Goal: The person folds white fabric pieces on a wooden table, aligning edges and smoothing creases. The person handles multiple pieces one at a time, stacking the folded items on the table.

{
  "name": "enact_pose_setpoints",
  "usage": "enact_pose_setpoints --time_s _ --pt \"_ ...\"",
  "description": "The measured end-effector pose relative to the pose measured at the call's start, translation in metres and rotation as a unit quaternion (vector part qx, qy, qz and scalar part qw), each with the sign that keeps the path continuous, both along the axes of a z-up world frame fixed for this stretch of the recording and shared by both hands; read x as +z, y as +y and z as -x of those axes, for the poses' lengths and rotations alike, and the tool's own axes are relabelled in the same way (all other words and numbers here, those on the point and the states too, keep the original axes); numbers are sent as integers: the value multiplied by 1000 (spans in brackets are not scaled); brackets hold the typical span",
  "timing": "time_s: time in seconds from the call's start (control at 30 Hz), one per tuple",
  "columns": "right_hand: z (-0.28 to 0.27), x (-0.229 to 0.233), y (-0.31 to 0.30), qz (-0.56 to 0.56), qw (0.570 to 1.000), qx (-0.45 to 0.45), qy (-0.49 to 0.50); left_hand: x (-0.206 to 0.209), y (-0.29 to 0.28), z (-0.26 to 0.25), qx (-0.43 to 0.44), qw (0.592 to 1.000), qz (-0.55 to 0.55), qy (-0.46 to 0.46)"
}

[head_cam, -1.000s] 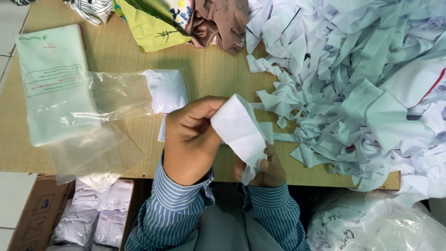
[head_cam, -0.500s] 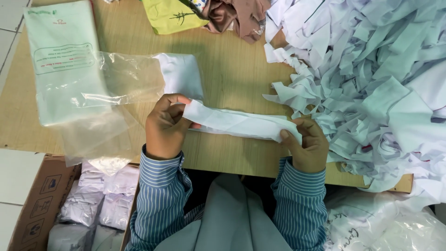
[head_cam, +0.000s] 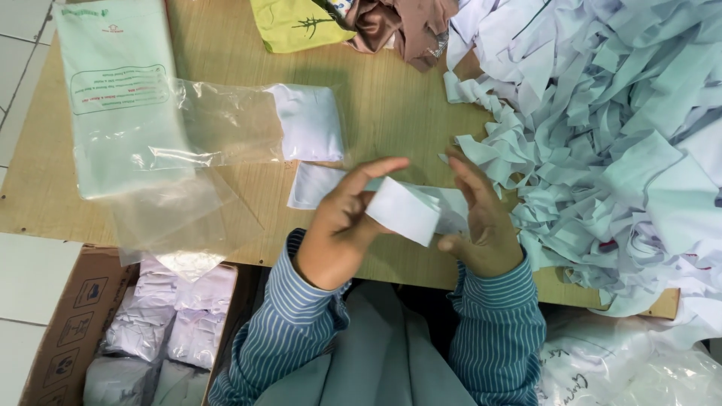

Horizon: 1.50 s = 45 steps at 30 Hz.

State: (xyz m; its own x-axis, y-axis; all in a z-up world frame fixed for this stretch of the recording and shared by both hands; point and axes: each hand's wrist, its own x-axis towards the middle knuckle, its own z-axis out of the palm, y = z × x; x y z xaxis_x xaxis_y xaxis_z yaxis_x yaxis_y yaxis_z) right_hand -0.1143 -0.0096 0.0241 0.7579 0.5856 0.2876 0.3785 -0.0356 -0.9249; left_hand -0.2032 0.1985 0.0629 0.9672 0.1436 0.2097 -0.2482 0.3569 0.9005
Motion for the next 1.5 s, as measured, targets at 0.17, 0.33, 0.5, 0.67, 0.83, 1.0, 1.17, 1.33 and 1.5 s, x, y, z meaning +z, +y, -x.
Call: enact_pose_setpoints --time_s 0.17,0.33,0.5,0.67,0.83,1.0,1.17,1.33,1.5 --pt "-18 -25 -1 -175 977 116 44 31 -8 -5 -46 998 43 -10" --pt "-24 -33 -24 -212 958 127 143 18 17 -11 55 998 10 -34" --pt "-33 -18 -20 -96 985 41 134 -22 41 -18 220 968 -118 -5" --pt "-28 -1 -7 -38 988 14 152 -42 46 -18 275 956 -104 13" --pt "-25 9 0 -13 987 6 161 -43 54 -14 303 899 -316 -24" --pt "-18 8 4 30 990 -19 137 -49 50 -17 344 851 -387 -89" --pt "-11 -13 4 12 988 -35 151 -46 55 -16 364 888 -264 -93" --pt "10 -26 20 -6 980 -38 194 -53 58 -19 363 917 -136 -98" --pt "21 -33 31 -44 973 -54 218 -43 61 -19 384 906 -160 -75"
